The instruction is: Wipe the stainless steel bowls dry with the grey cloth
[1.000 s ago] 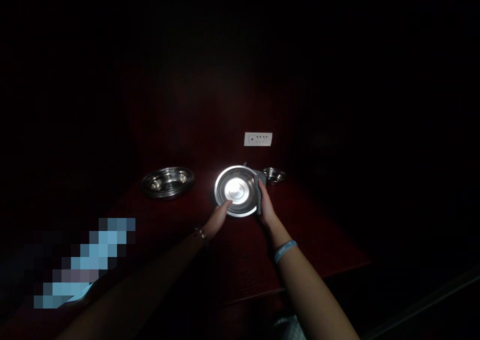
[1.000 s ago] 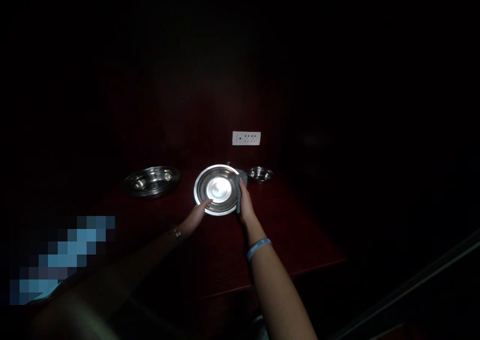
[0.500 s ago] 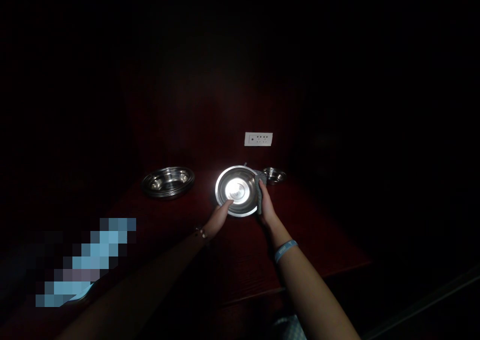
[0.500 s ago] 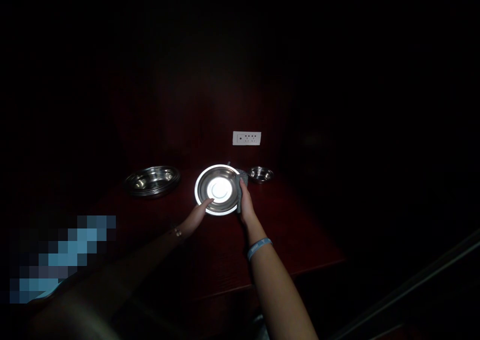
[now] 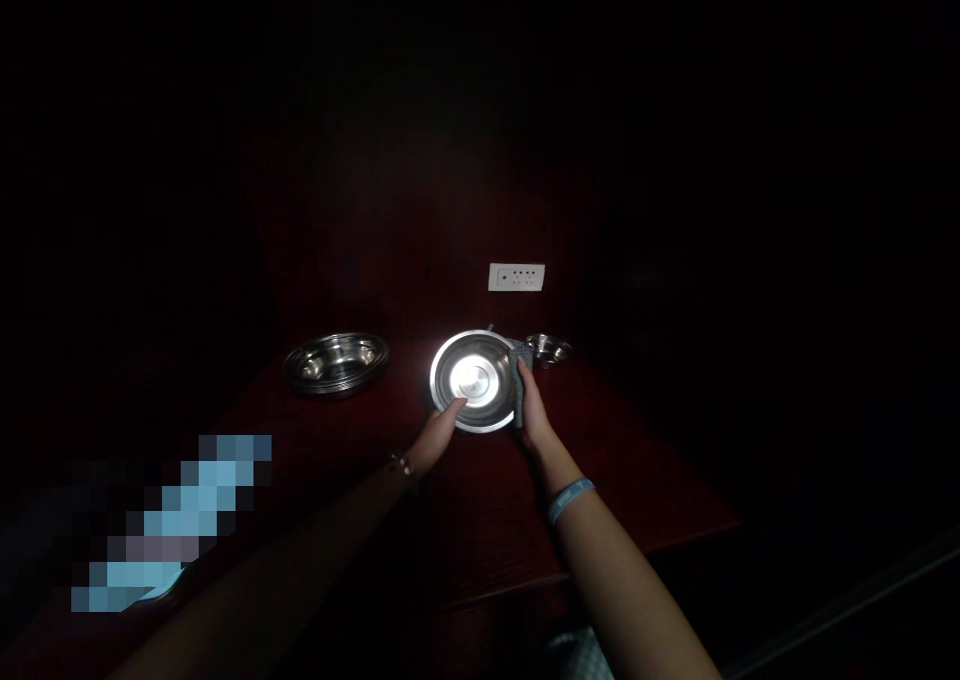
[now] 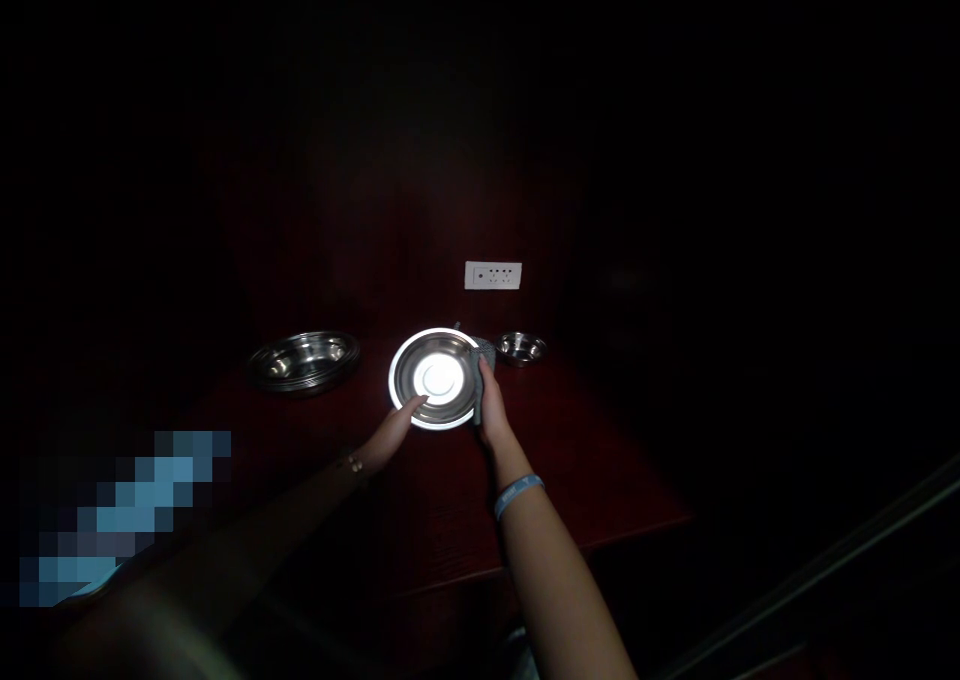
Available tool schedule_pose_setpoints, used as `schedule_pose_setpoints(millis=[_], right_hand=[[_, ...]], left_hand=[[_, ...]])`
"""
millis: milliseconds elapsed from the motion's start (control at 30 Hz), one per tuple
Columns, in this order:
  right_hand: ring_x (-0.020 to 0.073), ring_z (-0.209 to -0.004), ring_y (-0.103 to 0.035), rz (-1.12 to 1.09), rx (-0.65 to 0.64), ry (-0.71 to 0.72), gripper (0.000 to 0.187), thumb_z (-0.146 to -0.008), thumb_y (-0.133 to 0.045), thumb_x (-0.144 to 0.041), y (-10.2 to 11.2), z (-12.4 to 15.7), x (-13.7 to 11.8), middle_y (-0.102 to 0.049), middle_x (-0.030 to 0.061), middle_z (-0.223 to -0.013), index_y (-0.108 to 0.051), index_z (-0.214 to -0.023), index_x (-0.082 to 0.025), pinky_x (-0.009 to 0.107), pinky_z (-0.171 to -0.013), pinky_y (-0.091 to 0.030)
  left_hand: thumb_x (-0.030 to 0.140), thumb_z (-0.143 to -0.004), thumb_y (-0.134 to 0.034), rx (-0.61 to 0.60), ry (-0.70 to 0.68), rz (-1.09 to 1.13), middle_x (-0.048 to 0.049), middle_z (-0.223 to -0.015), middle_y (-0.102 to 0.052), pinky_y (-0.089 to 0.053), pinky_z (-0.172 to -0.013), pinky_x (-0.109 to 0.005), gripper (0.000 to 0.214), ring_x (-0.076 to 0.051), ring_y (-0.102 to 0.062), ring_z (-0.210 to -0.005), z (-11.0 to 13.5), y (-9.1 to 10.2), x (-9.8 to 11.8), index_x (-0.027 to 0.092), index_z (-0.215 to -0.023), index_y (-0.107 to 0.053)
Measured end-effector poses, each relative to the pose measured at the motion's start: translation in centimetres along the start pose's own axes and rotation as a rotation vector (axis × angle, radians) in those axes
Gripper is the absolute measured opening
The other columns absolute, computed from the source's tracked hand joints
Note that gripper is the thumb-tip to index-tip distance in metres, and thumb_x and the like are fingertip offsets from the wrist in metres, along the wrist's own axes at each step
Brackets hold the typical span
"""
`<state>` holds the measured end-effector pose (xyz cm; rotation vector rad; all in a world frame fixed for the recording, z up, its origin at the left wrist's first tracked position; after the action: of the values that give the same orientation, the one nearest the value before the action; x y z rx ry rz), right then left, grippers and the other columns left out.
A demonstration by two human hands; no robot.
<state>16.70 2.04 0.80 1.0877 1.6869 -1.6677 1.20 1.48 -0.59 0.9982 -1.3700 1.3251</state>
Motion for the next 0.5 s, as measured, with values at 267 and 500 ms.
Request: schedule_pose_setpoints(millis=[267,500], right_hand=[[0.0260,-0.119,-0.068,0.005,-0.006,0.016,0.044,-0.087,-0.062,-0.057,0.02,-0.14,0.00,-0.078,0.0045,-0.112,-0.075,-0.109,-0.022,0.043,-0.115,-0.044],[0.0260,-0.118,-0.068,0.012,-0.002,0.018,0.045,-0.086,-0.062,-0.058,0.09,-0.28,0.05,-0.078,0.0055,-0.112,-0.075,-0.108,-0.021,0.043,-0.113,-0.046]], left_hand=[[0.019,-0.089,-0.058,-0.026,0.009,-0.016,-0.0146,-0.128,-0.072,-0.034,-0.119,-0.042,0.028,-0.030,-0.060,-0.130,0.57,-0.11,0.61,0.009,-0.112,-0.070],[0.018,-0.088,-0.061,-0.019,-0.020,-0.005,-0.0113,-0.122,-0.075,-0.035,-0.119,-0.042,0.023,-0.029,-0.060,-0.130,0.54,-0.08,0.58,0.012,-0.108,-0.072]])
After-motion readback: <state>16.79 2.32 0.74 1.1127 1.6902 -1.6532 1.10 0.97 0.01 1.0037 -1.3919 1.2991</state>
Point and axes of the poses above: each hand's wrist, its own z-axis away from the middle knuckle, its own y-axis out of the back of the hand, x = y × z, the point moved 4 cm from there along -z, towards the middle knuckle
